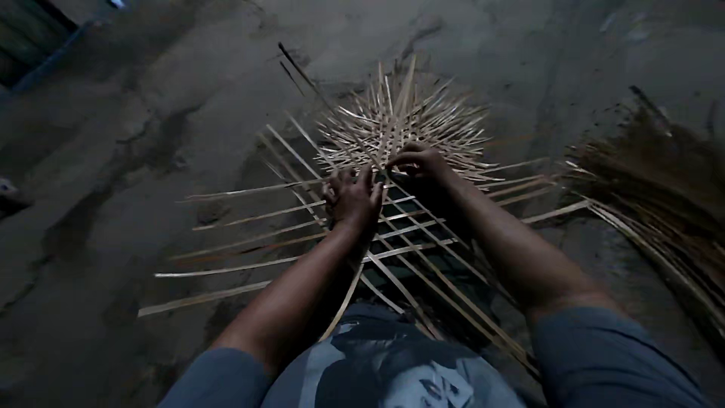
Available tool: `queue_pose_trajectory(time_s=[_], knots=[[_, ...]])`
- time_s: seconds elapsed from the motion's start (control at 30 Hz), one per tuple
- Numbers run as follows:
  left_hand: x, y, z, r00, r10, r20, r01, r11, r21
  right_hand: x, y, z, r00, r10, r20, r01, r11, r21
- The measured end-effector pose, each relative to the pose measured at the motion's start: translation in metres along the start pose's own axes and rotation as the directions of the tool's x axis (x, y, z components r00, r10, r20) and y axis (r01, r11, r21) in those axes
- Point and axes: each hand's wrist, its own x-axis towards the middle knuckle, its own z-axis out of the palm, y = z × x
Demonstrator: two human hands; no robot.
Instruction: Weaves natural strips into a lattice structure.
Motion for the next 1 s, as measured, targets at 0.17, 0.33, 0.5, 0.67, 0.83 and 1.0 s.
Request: queue_pose_trajectory(time_s=[0.17,0.33,0.5,0.67,0.83,1.0], knots=[[-0.003,0.004,-0.004,1.000,0.017,0.024,-0.017,1.000,-0.009,-0.002,0.016,0.011,0.990,-0.112,-0.091,0.114,0.993,0.019],[-0.003,0.006,0.001,0.999,0.036,0.012,-0.036,0.998,0.050,-0.010,0.026,0.020,0.990,-0.105,-0.095,0.107,0.994,0.014],[0.000,0.004,0.007,0.998,0.050,-0.027,-0.048,0.996,0.078,-0.010,0.023,0.019,0.996,-0.064,-0.060,0.066,0.998,0.018],[-0.003,0.005,0.006,0.998,0.060,-0.015,-0.058,0.996,0.070,-0.006,0.035,0.029,0.985,-0.115,-0.131,0.113,0.993,-0.023],[-0.002,0.008,0.007,0.998,0.061,-0.031,-0.058,0.994,0.092,0.004,-0.001,0.028,0.992,0.058,-0.112,-0.072,0.989,-0.132],[-0.002,0.007,0.007,0.998,0.057,-0.020,-0.055,0.994,0.089,0.002,-0.001,0.044,0.972,0.095,-0.216,-0.129,0.981,-0.147]])
